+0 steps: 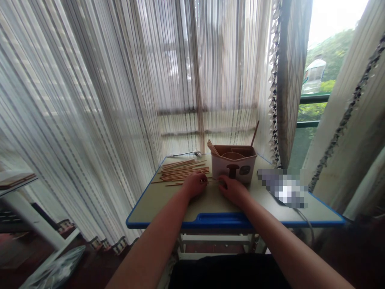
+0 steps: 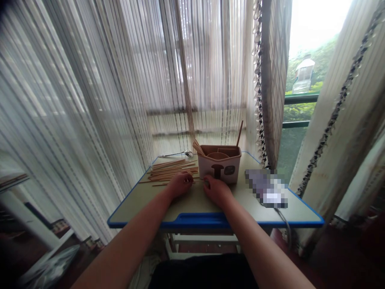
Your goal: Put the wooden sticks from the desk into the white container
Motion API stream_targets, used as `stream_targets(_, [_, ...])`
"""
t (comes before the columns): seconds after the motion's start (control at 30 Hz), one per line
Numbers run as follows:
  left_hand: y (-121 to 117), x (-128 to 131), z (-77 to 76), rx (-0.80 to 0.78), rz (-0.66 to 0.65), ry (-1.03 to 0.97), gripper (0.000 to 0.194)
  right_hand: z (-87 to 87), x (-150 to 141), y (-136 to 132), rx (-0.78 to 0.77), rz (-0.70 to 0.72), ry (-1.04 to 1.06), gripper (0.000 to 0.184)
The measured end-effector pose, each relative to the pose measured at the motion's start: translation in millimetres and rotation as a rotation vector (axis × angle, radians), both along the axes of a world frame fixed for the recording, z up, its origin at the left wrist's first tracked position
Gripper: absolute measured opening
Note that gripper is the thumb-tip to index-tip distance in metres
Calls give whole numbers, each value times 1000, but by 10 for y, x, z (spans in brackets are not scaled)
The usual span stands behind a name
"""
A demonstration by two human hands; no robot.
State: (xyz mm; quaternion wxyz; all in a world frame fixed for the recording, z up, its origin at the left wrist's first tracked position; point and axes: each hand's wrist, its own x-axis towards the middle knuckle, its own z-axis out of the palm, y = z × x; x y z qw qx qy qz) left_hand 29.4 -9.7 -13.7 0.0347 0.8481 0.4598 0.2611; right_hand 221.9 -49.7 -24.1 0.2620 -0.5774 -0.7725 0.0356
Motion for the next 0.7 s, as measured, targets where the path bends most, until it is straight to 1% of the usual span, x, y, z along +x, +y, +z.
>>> stream_targets(0.17, [-12,29,-13,29,-76,-80,19,-10,7,25,20,36,7,27])
stream_targets(0.23, [-14,34,-16,31,-83,-95,19,-3,6,13,44,59,12,29])
stream_targets(0.3, [-15,34,-17,32,-65,-94,19,6,5,-2,60,54,12,30])
stream_targets(0.4, [-13,22,-19,28,-7,-64,18,12,16,-13,68,-20,3,32])
stream_targets(0.53, [5,-13,-30,40,116,-20,18,8,60,-20,122,-141,-5,33])
stream_targets(0.6, [12,-31,-30,60,175,9,19,14,89,-34,172,-196,22,34])
stream_targets(0.7, [14,-49,-16,64,273,60,18,38,127,-70,246,-263,120,32])
